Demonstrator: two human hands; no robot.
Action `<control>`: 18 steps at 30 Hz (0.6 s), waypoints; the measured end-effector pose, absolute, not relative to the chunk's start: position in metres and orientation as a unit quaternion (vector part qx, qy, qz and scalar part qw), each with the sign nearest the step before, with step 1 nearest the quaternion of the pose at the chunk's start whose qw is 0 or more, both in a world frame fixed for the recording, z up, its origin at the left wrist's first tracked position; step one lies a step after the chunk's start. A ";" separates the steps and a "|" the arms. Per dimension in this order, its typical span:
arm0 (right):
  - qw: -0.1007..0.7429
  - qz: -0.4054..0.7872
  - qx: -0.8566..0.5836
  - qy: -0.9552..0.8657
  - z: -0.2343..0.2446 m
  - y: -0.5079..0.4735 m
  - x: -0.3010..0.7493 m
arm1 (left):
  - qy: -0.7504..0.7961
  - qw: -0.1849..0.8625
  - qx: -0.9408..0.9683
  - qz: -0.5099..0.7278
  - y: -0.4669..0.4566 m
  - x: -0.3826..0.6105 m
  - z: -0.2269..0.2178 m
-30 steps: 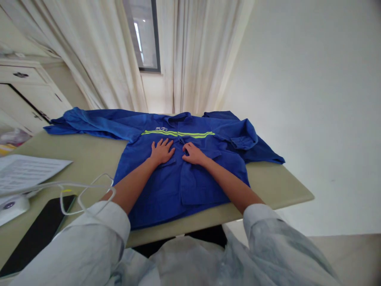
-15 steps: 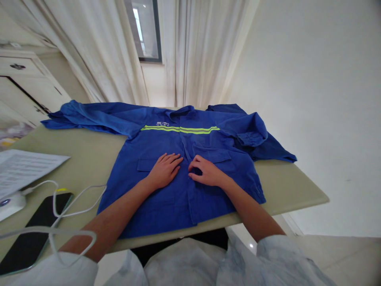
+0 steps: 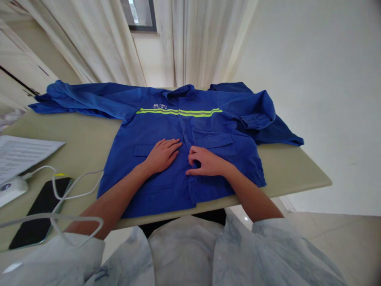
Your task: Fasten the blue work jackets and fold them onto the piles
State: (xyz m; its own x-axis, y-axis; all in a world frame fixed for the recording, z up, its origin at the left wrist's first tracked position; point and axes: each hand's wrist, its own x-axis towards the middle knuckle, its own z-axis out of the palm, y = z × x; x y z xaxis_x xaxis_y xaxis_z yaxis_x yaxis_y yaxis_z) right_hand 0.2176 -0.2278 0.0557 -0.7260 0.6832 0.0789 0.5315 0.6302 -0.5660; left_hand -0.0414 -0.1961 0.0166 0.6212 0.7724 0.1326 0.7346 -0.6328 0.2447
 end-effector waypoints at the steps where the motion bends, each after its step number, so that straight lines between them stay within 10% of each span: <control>1: 0.137 0.260 -0.353 -0.888 0.057 -0.227 0.220 | 0.419 0.084 0.897 0.113 -0.196 -0.042 0.017; 18: 0.021 0.060 -0.466 -0.883 0.065 -0.247 0.197 | 0.408 0.078 0.899 0.140 -0.196 -0.043 0.013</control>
State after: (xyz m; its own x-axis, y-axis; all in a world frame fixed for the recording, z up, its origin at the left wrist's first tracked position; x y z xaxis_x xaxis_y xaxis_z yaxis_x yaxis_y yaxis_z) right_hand 0.1972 -0.2468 0.0650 -0.5649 0.8249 -0.0186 0.8198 0.5586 -0.1257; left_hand -0.0434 -0.1964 0.0134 0.6279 0.7553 0.1879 0.7119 -0.6549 0.2534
